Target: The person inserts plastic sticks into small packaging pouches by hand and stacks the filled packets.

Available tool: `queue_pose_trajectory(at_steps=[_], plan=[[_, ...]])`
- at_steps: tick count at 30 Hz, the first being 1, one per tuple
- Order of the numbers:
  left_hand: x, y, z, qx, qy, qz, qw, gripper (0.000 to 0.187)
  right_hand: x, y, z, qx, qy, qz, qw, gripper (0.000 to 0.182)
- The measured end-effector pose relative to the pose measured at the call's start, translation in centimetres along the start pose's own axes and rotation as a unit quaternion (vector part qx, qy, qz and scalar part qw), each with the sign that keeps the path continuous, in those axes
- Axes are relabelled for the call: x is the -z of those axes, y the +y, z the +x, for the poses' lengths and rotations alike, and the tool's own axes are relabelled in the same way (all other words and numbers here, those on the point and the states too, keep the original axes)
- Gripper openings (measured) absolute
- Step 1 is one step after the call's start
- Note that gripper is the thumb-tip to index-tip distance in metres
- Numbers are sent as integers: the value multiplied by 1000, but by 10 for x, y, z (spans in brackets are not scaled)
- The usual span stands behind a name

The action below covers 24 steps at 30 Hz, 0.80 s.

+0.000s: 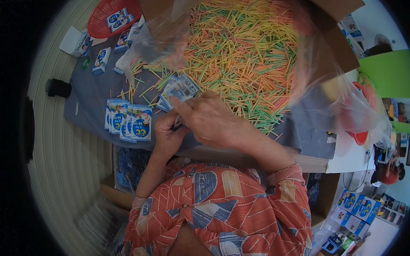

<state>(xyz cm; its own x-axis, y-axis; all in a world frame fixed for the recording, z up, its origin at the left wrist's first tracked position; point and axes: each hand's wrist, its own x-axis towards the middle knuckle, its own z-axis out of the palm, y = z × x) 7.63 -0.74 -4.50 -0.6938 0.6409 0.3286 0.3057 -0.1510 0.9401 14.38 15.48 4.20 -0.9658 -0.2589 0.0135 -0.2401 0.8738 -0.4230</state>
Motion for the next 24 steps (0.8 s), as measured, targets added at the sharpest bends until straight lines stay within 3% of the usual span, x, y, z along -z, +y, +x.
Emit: queue_pose_trajectory(at_steps=[2,4,6,7,9,12,13,14,16,17,18,20,21,23,24], plan=[[-3,1,-5,19,38,-71,997,28,-13,0,-4,35,43,73,996,63],[4,3,-15,34,18,-93,995,26,-18,0,-8,69,82,150,983,66],[13,6,-19,50,-4,-115,992,24,-20,0,-11,121,97,297,942,53],[17,12,-17,40,4,-92,995,22,-15,4,-15,118,99,296,942,53],[34,17,-23,58,59,-71,994,18,5,21,-35,78,192,90,974,43],[81,28,-33,171,146,-43,973,15,36,66,-91,-44,151,-148,976,30],[98,27,-30,198,109,17,974,21,44,75,-107,-79,120,-240,960,27],[114,19,-30,201,113,16,973,21,47,86,-121,-76,117,-240,961,27],[143,-1,-32,252,24,187,949,29,39,106,-144,-113,34,-347,930,21],[153,-23,-40,189,62,343,918,34,36,111,-146,-116,33,-349,930,21],[140,-9,-30,189,59,341,919,34,33,116,-147,-119,22,-354,927,19],[97,36,2,12,57,613,788,33,26,123,-148,-118,11,-358,926,17],[85,35,9,15,60,616,785,33,23,128,-148,-112,7,-358,927,16],[65,28,22,-27,-4,501,865,38,20,132,-142,-101,4,-355,929,15],[55,21,28,-25,-2,504,863,38,20,131,-141,-92,-3,-368,925,12]])
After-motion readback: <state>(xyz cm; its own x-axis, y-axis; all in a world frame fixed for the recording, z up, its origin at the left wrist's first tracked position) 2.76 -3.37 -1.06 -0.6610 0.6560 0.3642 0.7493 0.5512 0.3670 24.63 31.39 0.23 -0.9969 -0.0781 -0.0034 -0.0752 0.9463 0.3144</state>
